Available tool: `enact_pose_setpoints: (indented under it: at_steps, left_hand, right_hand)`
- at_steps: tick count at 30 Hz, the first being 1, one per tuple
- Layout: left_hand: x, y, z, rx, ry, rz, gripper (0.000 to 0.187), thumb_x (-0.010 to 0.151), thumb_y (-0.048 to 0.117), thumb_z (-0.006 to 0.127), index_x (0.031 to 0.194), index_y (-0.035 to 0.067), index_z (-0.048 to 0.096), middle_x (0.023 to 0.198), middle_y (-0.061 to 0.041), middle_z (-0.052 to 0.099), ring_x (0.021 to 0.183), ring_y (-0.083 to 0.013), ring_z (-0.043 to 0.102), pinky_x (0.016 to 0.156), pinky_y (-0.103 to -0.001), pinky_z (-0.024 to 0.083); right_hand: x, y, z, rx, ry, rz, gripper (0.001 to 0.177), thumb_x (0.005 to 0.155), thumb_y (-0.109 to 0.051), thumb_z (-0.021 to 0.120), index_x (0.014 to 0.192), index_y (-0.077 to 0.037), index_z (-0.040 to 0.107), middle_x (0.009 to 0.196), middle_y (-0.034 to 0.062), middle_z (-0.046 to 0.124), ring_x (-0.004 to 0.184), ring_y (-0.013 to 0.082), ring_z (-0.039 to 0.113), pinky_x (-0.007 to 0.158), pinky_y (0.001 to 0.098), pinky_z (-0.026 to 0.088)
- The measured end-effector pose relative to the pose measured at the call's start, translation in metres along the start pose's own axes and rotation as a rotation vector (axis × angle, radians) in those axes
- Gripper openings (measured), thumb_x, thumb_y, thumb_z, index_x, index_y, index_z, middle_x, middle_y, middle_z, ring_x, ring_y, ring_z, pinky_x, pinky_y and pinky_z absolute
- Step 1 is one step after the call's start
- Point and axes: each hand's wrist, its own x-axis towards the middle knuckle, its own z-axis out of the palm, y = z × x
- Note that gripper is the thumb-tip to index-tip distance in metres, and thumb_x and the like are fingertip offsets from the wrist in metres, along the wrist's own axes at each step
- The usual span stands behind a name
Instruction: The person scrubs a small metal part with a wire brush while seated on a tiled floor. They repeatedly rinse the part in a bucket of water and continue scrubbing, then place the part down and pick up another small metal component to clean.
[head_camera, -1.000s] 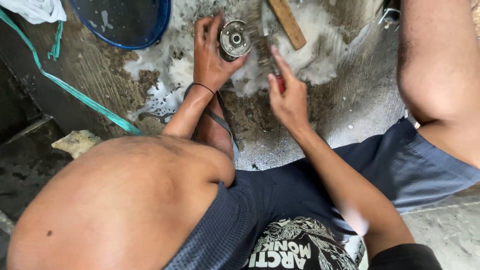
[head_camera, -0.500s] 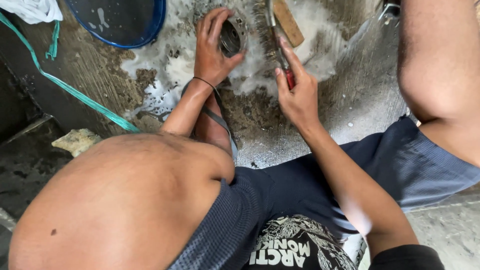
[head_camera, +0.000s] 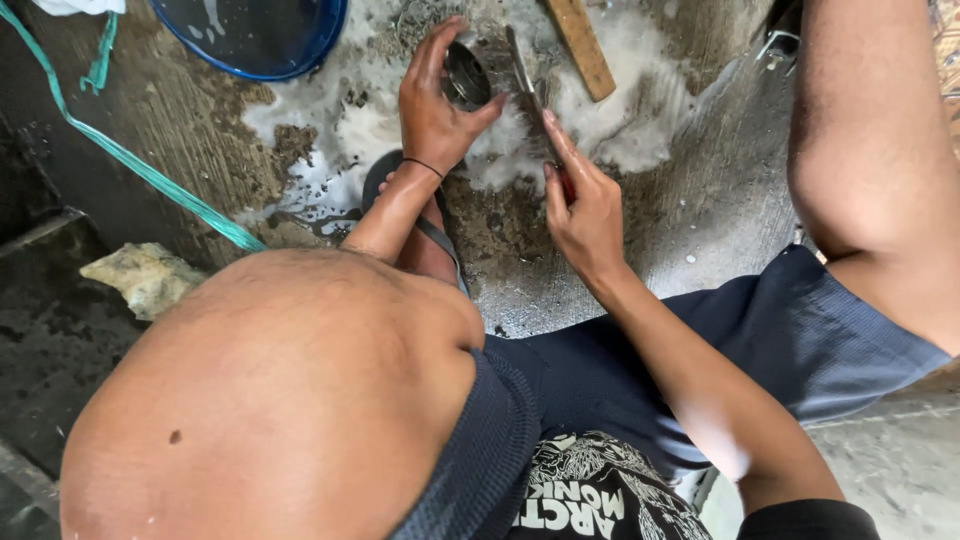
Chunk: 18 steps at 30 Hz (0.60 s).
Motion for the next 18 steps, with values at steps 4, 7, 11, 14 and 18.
enact_pose_setpoints:
  at_steps: [4,7,11,14,18]
  left_hand:
    - [0.000,0.004,0.006,-0.008,0.001,0.032,0.073,0.093,0.031,0.095,0.147,0.019,0.047,0.141,-0.010,0.062,0.133,-0.0355,0.062,0.116,-0.054,0.058]
    - [0.001,-0.001,0.010,0.069,-0.005,0.037,0.073,0.093,0.031,0.094,0.147,0.012,0.047,0.141,-0.014,0.063,0.132,-0.0350,0.065,0.117,-0.050,0.056]
    - [-0.008,-0.040,0.022,0.152,-0.137,0.096,0.088,0.102,0.043,0.095,0.159,0.022,0.031,0.161,-0.009,0.038,0.151,-0.0388,0.044,0.126,-0.058,0.054]
    - [0.005,-0.032,0.005,0.040,-0.137,0.160,0.077,0.100,0.022,0.090,0.155,0.023,0.035,0.154,-0.014,0.039,0.147,-0.0423,0.042,0.126,-0.065,0.050]
    - [0.021,-0.023,-0.016,0.265,-0.298,0.056,0.086,0.082,0.019,0.104,0.149,0.014,0.050,0.154,-0.018,0.037,0.140,-0.0465,0.049,0.108,-0.053,0.059]
  right_hand:
    - [-0.001,-0.001,-0.002,-0.024,0.000,-0.009,0.051,0.105,0.004,0.056,0.153,-0.011,0.047,0.148,0.0142,0.061,0.082,0.0110,0.065,0.072,0.0262,0.054]
    - [0.009,0.007,0.000,-0.061,-0.011,-0.015,0.055,0.104,0.005,0.055,0.154,-0.017,0.044,0.134,0.0130,0.071,0.056,0.0067,0.050,0.053,0.0229,0.048]
    - [0.008,0.000,-0.009,-0.125,-0.037,0.001,0.061,0.104,0.002,0.056,0.156,-0.026,0.039,0.116,0.0103,0.080,0.050,0.0067,0.043,0.044,0.0219,0.044]
    - [-0.008,-0.002,-0.017,-0.085,-0.035,0.076,0.048,0.103,-0.003,0.058,0.151,-0.012,0.052,0.150,0.0106,0.059,0.060,0.0078,0.046,0.069,0.0245,0.047]
    - [-0.002,0.012,-0.010,-0.094,0.002,0.155,0.050,0.109,-0.007,0.060,0.156,-0.016,0.048,0.077,-0.0021,0.049,0.062,0.0103,0.029,0.063,0.0251,0.033]
